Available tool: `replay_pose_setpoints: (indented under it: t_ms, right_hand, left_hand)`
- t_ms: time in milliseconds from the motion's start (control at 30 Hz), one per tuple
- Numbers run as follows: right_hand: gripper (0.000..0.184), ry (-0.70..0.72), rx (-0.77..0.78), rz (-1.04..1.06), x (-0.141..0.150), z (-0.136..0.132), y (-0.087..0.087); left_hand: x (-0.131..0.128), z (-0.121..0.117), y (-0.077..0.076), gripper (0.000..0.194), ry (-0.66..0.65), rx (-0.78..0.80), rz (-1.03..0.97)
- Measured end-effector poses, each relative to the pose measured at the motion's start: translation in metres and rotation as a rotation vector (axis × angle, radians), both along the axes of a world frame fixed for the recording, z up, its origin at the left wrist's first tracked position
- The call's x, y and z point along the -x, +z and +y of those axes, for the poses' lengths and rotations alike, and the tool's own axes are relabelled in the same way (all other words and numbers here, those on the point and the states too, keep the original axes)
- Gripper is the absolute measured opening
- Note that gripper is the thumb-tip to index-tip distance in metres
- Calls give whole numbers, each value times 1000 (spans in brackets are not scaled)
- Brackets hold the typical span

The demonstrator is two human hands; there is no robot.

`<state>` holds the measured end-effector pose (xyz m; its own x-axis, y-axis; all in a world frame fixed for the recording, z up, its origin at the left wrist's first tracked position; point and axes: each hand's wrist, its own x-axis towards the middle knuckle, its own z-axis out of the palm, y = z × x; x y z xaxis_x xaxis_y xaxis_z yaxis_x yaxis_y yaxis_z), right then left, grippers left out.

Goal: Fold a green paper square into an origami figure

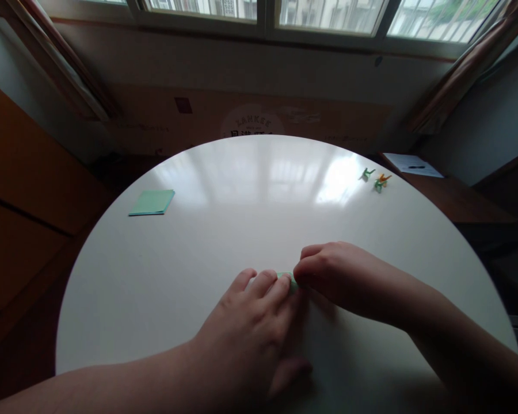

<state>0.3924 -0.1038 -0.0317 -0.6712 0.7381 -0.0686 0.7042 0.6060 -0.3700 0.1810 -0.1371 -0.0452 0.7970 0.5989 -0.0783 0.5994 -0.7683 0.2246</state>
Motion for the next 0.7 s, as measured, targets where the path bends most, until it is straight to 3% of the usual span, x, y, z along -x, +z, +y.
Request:
replay_pose_setpoints:
  t_ms: [500, 700]
  right_hand:
    - [20, -73, 39, -88, -7, -8, 8]
    - [22, -141, -80, -36, -15, -1, 16]
  left_hand:
    - [4, -3, -5, 75, -19, -71, -9]
    - [2, -3, -1, 69, -38, -37, -28]
